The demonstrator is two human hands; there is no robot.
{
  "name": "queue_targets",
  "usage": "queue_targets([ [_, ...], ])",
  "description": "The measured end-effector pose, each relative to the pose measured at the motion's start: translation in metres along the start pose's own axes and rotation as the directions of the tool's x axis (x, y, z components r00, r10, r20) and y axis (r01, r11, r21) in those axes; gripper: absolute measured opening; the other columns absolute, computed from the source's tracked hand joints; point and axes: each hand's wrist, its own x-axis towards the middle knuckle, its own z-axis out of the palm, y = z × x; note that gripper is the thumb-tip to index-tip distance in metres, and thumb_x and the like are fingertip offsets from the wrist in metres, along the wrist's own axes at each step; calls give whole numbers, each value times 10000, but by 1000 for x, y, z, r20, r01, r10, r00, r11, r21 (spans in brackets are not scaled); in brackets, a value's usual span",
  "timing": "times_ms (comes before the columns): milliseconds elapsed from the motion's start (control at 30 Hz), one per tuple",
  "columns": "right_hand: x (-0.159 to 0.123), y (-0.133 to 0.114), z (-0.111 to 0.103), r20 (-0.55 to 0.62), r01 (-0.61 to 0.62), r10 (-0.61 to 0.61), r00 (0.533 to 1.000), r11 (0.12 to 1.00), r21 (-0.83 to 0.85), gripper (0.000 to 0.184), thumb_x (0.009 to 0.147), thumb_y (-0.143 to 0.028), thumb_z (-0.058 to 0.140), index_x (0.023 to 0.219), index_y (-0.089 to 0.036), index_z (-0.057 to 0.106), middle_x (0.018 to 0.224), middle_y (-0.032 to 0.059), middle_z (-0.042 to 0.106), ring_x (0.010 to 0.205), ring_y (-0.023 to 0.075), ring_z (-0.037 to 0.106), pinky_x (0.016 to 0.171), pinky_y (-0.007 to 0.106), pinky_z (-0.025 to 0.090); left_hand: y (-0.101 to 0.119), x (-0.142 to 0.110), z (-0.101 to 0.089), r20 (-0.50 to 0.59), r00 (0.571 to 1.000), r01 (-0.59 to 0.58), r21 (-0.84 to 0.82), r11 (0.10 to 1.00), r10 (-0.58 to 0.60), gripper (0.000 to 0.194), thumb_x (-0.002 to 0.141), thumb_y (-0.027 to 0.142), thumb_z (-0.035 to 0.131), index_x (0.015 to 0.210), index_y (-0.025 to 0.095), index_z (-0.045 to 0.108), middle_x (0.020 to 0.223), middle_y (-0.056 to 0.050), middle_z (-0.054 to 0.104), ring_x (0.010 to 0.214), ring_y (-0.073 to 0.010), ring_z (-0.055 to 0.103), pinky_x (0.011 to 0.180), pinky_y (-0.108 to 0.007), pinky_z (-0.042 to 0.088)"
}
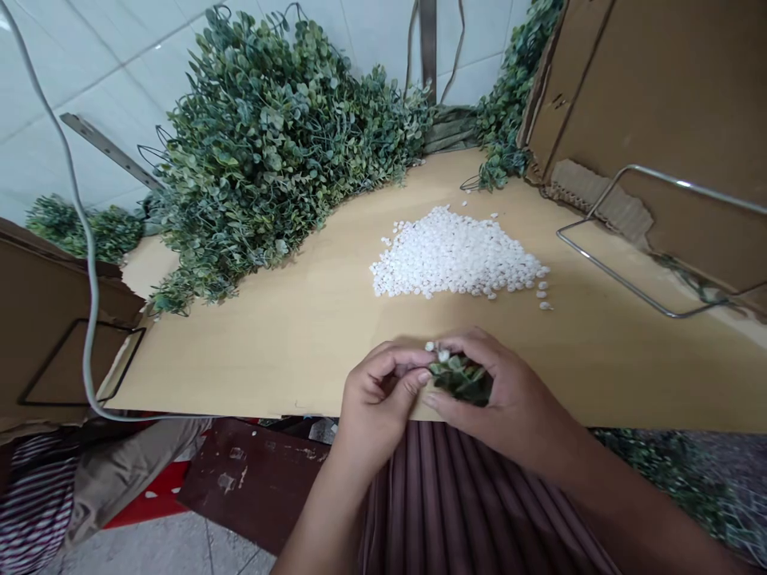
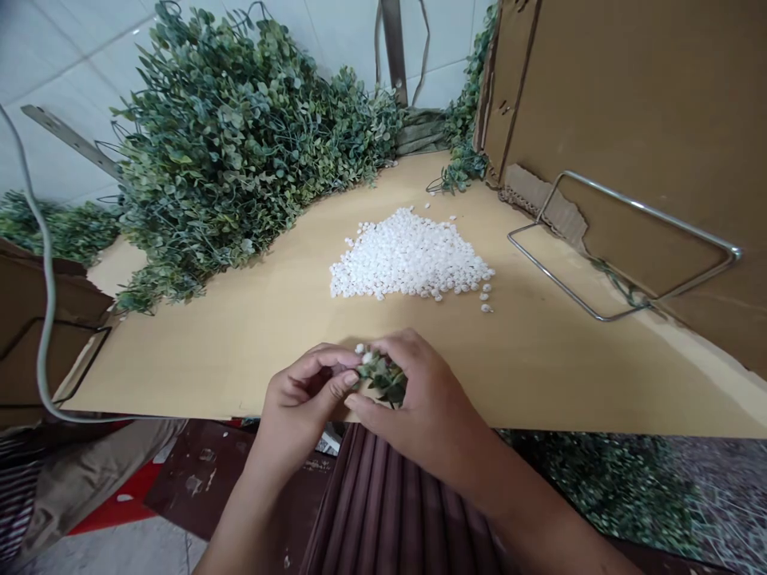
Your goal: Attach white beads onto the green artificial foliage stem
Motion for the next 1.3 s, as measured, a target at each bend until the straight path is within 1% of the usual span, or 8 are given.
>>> queue_targets([
  [67,-1,0,1,2,15,-15,1000,1000,-14,54,739,-190,537,769,-177,580,760,32,629,722,173,600,660,253,481,3,4,3,31,999,-22,-18,1000,22,127,737,87,637,755,189,709,771,-18,654,746,-125,607,700,-216,487],
  [300,-3,5,-3,59,-29,27,998,999,31,197,821,-249,520,643,-169,545,680,14,624,607,144,566,532,209,434,7,16,-2,99,993,72,-80,994,-64,69,717,126,666,766,163,699,777,-34,660,714,-128,617,682,-228,513],
  [533,-1,5,-6,-19,-56,57,998,997,55,163,816,-218,532,680,-169,606,612,6,609,570,150,577,526,202,457,-3,51,-25,59,998,-14,237,971,0,84,751,179,621,782,171,699,844,-53,702,782,-161,633,734,-282,513],
  [633,-2,5,-6,-46,-62,64,997,997,37,186,813,-227,527,648,-174,596,589,6,607,549,149,571,500,196,453,-8,74,-29,78,993,-115,530,840,86,122,775,170,587,826,170,697,897,-77,679,813,-185,627,758,-314,495],
  [733,-1,5,-6,-73,-59,61,995,998,32,193,808,-234,531,636,-181,597,584,6,619,539,151,577,475,190,453,-10,91,-30,108,987,-155,808,568,115,167,759,113,575,864,155,698,890,-100,641,801,-219,618,767,-349,481],
  [867,0,5,-6,-76,-64,68,995,996,56,164,794,-225,549,650,-186,617,589,0,637,543,152,599,488,186,474,-12,101,-31,117,985,-159,896,414,126,193,785,107,521,877,154,683,892,-108,635,788,-230,616,743,-340,469],
  [1033,1,7,-6,-72,-70,73,995,997,43,180,780,-229,553,612,-189,605,586,2,636,538,150,594,481,183,471,-13,102,-32,128,983,-171,887,429,128,196,774,74,484,770,167,656,857,-90,652,758,-210,602,690,-309,436],
  [1300,3,6,-4,-102,-128,136,985,988,84,132,765,-242,574,706,-169,667,633,5,674,588,151,633,526,171,499,-7,87,-28,6,994,-87,618,781,105,94,762,142,537,768,169,626,715,-9,651,622,-129,555,585,-242,400],
])
